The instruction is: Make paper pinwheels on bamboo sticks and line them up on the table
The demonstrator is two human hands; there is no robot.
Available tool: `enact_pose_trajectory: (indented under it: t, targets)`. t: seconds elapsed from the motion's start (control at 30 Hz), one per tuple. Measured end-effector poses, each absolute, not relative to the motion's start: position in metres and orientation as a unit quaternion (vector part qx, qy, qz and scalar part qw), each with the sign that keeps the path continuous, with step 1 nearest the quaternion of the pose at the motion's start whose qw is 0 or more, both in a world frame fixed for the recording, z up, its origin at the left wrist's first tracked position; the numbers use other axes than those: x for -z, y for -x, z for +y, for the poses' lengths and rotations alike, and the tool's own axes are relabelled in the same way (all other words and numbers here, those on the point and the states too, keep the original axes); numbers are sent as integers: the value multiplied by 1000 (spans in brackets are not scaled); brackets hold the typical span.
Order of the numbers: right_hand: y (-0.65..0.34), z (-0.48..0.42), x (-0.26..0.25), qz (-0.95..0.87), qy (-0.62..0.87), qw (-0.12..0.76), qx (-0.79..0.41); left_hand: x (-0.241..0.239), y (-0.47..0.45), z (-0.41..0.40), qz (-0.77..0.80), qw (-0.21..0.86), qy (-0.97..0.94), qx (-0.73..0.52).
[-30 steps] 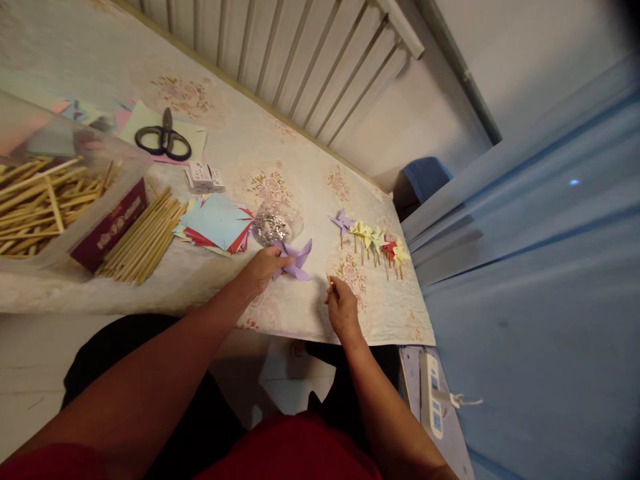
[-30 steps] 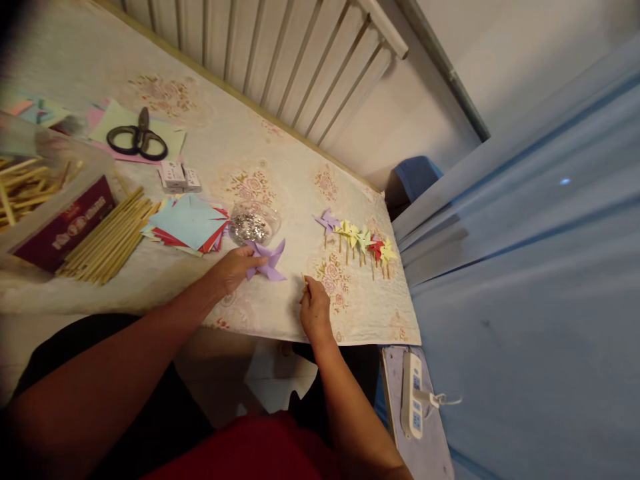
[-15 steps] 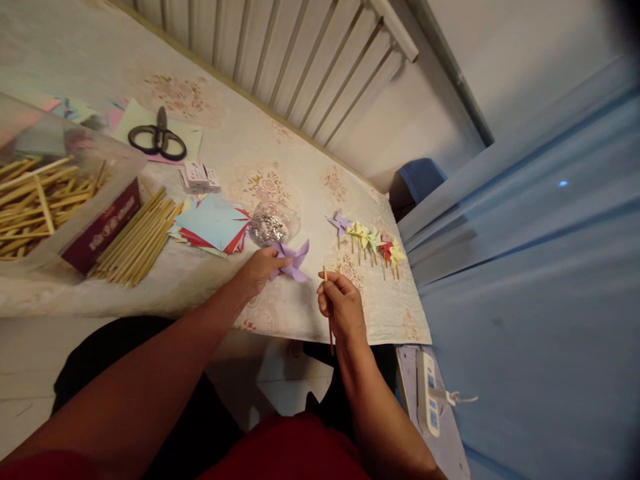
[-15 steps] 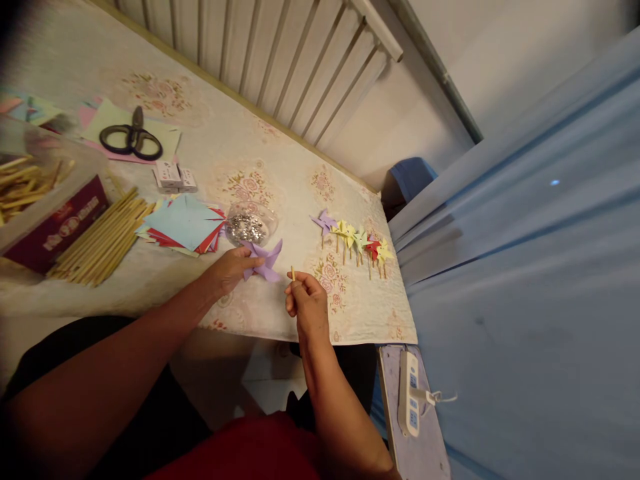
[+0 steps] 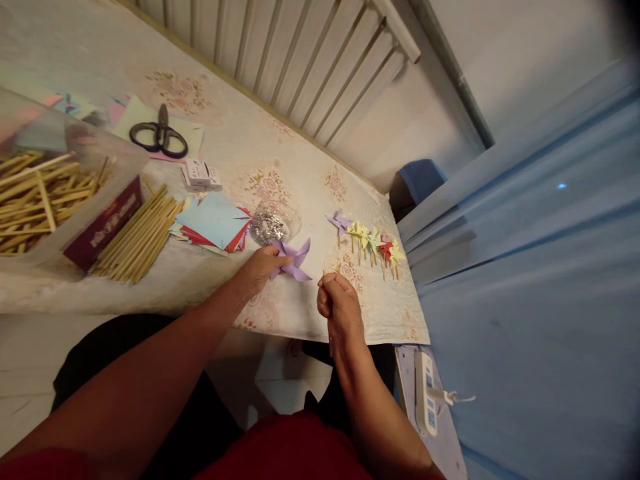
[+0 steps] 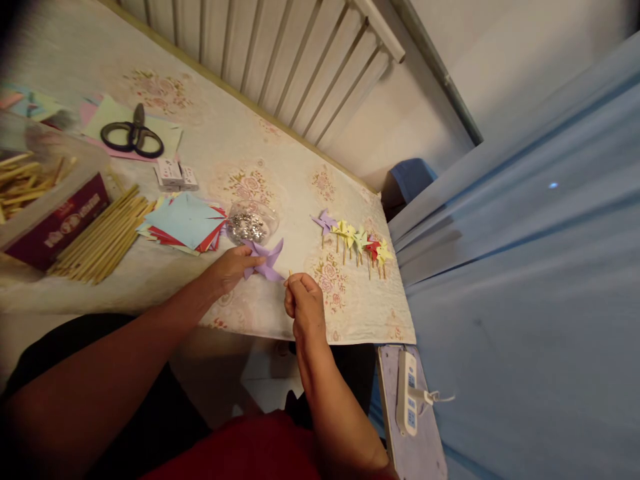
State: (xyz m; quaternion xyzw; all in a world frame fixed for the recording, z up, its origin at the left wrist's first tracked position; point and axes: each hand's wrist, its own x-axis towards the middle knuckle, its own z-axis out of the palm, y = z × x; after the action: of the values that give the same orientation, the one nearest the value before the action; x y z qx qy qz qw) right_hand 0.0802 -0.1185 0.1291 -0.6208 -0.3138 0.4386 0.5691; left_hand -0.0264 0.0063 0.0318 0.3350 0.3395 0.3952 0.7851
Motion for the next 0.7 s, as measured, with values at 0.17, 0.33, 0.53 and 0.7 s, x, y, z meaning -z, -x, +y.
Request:
enact_pose_trajectory:
  t: [0.17,0.33,0.53,0.7]
  targets:
    - [-80,-120,-129,-297,612,569,-462,-33,27,6,335,788,-335,-393]
    - [-80,-119,-128,-289,600,572,-479,-32,27,6,326,787,-342,-397]
    - [-79,-119,-128,-291,592,569,-491,-30,26,6,326,785,-348,-395]
    - [-79,-120,-127,-293,595,566,-491,-30,26,6,330,784,-347,-395]
